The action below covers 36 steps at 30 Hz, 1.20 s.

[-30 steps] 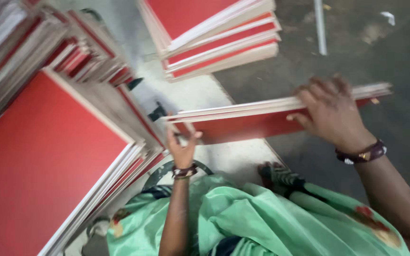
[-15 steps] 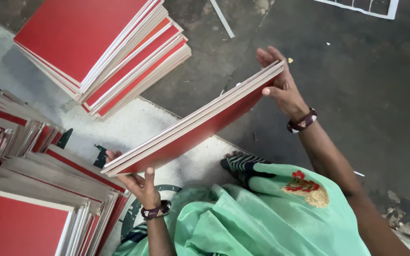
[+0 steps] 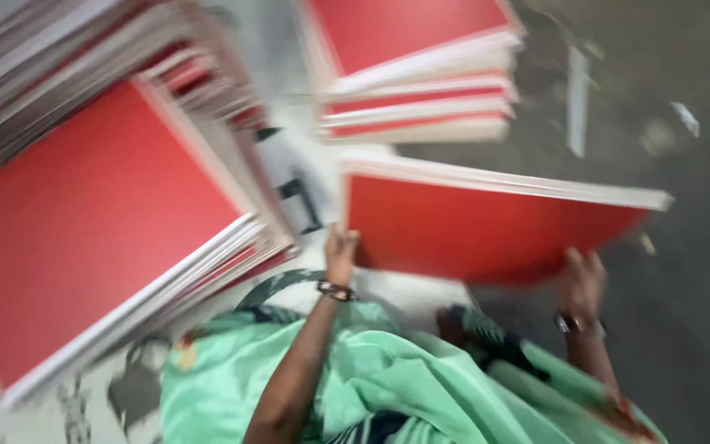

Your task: The person sits on the floor and repeatedly picks up red rectangular boards with white edges, aligns them, and places them into a growing stack. The person handles the boards one at a time, adjusting their orientation before stacking.

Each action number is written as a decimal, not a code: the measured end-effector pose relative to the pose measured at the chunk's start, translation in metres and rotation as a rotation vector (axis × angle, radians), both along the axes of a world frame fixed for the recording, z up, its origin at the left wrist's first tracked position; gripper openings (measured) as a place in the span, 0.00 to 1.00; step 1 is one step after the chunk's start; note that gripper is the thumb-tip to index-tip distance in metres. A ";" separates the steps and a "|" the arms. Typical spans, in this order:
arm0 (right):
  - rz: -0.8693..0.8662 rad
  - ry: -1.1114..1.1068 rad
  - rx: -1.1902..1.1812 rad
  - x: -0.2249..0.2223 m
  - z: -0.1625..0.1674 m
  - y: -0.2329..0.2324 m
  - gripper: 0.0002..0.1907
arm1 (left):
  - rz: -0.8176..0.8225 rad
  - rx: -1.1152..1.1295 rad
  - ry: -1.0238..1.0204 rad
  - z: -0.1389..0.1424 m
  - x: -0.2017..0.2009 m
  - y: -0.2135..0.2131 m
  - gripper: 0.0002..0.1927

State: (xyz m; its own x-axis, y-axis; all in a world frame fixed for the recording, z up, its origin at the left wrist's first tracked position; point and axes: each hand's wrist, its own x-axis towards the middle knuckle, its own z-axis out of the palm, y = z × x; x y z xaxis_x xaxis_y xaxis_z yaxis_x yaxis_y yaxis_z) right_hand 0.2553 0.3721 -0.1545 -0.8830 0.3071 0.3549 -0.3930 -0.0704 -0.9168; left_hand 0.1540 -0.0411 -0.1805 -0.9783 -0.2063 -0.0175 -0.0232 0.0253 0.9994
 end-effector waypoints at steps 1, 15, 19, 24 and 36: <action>-0.046 -0.165 -0.149 -0.006 0.009 -0.004 0.11 | -0.007 -0.076 0.060 0.018 0.004 -0.002 0.20; 0.329 -0.315 0.310 -0.101 0.254 -0.220 0.21 | 0.471 -0.349 -0.072 0.232 0.128 -0.236 0.23; 0.594 -0.199 0.371 -0.173 0.308 -0.317 0.22 | 0.556 -0.146 0.106 0.279 0.125 -0.337 0.19; 0.674 -0.285 0.439 -0.265 0.288 -0.455 0.24 | 0.542 -0.419 -0.023 0.296 0.107 -0.424 0.26; 0.722 -0.338 1.091 -0.252 0.196 -0.504 0.48 | 0.617 -1.097 -0.315 0.214 0.075 -0.433 0.32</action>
